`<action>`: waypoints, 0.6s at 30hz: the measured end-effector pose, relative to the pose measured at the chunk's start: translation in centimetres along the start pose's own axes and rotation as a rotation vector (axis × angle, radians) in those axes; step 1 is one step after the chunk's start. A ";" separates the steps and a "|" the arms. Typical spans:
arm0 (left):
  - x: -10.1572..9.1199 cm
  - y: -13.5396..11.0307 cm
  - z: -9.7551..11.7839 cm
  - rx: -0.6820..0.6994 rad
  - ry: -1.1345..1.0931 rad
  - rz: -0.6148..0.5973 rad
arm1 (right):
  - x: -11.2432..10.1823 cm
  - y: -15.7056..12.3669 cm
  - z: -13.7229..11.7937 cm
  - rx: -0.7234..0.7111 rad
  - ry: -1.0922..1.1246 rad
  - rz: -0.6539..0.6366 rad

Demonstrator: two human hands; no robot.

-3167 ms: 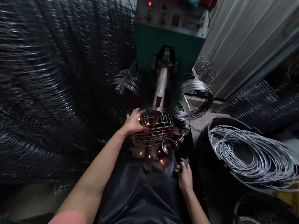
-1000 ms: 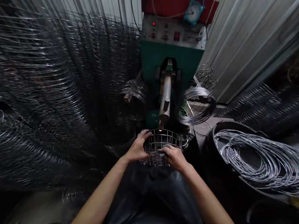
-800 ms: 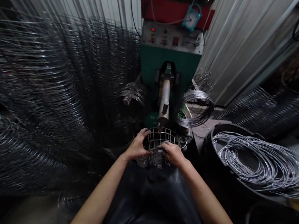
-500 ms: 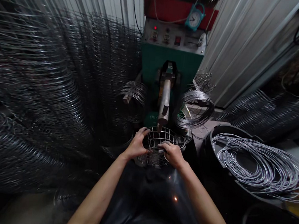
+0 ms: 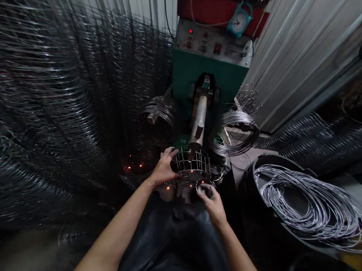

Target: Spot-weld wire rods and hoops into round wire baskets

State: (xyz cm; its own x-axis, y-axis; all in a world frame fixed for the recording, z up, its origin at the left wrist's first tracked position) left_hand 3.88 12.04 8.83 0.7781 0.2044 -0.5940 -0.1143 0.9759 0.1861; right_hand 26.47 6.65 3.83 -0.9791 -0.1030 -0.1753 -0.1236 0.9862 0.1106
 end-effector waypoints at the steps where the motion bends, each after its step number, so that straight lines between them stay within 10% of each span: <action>1: -0.1 0.2 -0.1 -0.008 -0.004 0.009 | 0.0 -1.1 1.6 0.121 0.095 0.007; 5: -0.4 1.2 -1.0 -0.074 -0.029 0.059 | 0.3 -4.0 4.9 0.394 0.469 0.083; 18: -0.7 1.9 -2.2 -0.159 -0.063 0.110 | -1.2 -4.5 7.0 0.483 0.665 0.261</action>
State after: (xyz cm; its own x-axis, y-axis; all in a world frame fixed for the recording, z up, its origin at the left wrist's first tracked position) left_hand 1.78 13.90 7.84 0.7919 0.3106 -0.5258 -0.2935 0.9486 0.1183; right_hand 29.30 3.19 -3.29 -0.8764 0.2291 0.4235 0.0533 0.9203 -0.3874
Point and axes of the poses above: each hand's wrist, its own y-axis towards the middle knuckle, its own x-axis out of the palm, z = x × y, the point moved 10 cm from there along y, towards the middle knuckle, and after that the axes turned 11 degrees about -x, right-handed, at the moved point
